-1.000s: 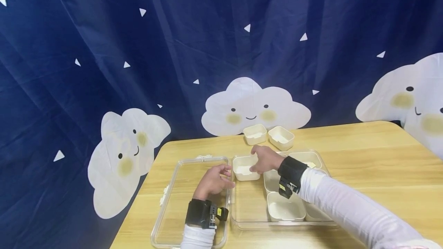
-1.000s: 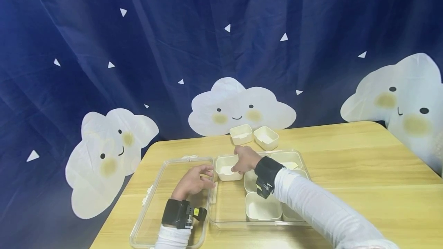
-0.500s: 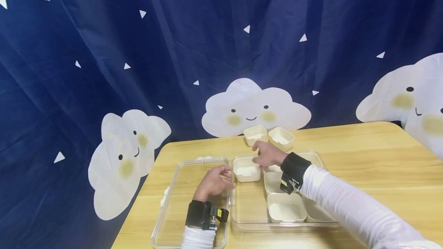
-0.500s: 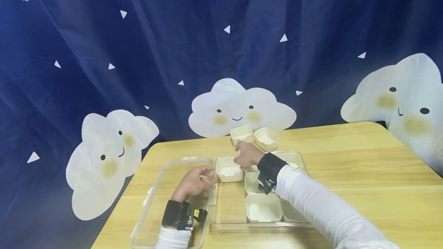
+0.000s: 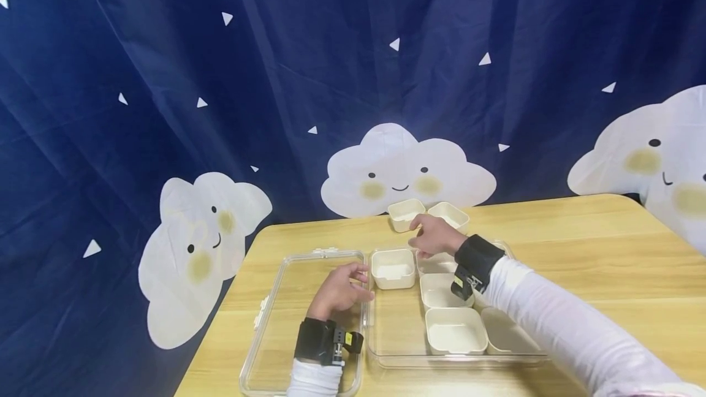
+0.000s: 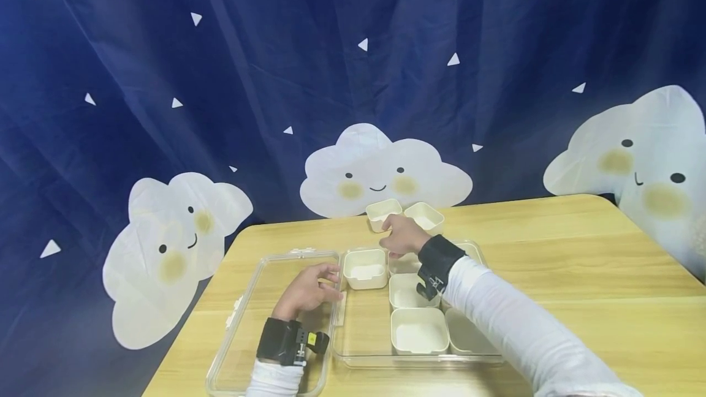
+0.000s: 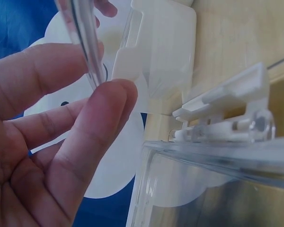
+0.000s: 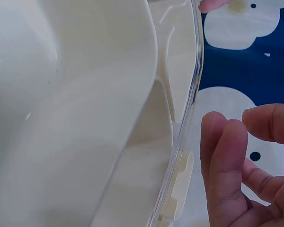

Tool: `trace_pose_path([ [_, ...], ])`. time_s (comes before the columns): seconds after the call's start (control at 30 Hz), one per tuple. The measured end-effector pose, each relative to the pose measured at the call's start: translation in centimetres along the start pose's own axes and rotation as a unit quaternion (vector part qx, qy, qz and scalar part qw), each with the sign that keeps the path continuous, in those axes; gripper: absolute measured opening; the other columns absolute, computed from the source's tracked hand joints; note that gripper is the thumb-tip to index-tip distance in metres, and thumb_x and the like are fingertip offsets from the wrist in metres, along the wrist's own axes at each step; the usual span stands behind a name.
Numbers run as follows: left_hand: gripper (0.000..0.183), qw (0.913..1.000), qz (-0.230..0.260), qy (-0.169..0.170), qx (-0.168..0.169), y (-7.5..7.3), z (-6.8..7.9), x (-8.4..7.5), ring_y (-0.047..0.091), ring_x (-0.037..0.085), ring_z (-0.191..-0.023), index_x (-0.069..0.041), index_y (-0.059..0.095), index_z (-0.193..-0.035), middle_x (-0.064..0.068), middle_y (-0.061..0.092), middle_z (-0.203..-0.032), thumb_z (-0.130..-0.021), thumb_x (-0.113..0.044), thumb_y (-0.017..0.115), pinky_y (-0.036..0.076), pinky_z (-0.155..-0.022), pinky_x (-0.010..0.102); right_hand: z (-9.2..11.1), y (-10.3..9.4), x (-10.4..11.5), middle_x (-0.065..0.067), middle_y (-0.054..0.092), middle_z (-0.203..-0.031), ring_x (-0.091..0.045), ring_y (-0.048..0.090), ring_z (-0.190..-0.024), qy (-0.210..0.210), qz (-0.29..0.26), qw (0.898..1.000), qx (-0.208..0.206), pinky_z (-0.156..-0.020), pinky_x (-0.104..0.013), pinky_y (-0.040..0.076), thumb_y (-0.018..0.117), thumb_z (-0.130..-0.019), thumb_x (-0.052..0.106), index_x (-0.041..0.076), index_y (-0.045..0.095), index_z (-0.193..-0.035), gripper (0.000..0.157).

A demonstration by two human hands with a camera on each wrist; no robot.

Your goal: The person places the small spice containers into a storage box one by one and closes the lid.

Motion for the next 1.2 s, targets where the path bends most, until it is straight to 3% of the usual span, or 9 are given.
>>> trace_pose_path([
  [0.33,0.057,1.0,0.0,0.004,0.002,0.0,0.0,0.1,0.062,0.023,-0.088,-0.006,0.059,-0.128,0.007,0.063,-0.108,-0.075,-0.007,0.08,0.052,-0.067,0.035,-0.3,-0.9,-0.2,-0.015,0.061,-0.091,-0.017,0.062,-0.06,0.004,-0.012,1.0,-0.001,-0.058,-0.03,0.055,0.065,-0.088,0.008,-0.006,0.051,-0.118,0.037],
  [0.67,0.058,1.0,0.007,0.0,0.004,0.0,-0.1,0.1,0.063,0.021,-0.089,-0.006,0.059,-0.128,0.006,0.063,-0.108,-0.075,-0.007,0.08,0.052,-0.066,0.034,-0.9,-2.7,-1.2,-0.02,0.06,-0.102,-0.019,0.064,-0.066,0.016,0.002,1.0,-0.002,-0.061,-0.032,0.056,0.064,-0.089,0.012,-0.004,0.05,-0.119,0.038],
  [0.97,0.059,0.9998,0.015,0.011,0.006,0.0,-0.1,0.0,0.064,0.024,-0.091,-0.003,0.058,-0.129,0.009,0.063,-0.108,-0.075,-0.004,0.08,0.052,-0.068,0.035,-1.1,-4.3,-2.3,-0.014,0.06,-0.079,-0.019,0.061,-0.06,0.021,-0.004,1.0,-0.011,-0.054,-0.027,0.051,0.06,-0.09,0.01,-0.006,0.05,-0.115,0.031],
  [1.2,0.058,0.9999,0.01,0.01,0.006,0.0,-0.2,0.2,0.064,0.024,-0.091,-0.005,0.058,-0.129,0.007,0.063,-0.108,-0.075,-0.007,0.08,0.052,-0.068,0.034,-1.2,-5.6,-3.4,-0.022,0.063,-0.091,-0.024,0.066,-0.069,0.025,0.018,0.999,-0.025,-0.062,-0.036,0.056,0.057,-0.092,0.011,-0.008,0.049,-0.117,0.032],
])
Point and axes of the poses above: each hand's wrist, its own z-axis away from the middle knuckle, its own y-axis out of the palm, x = y × z, the point moved 8 cm from there along -z, towards the middle knuckle
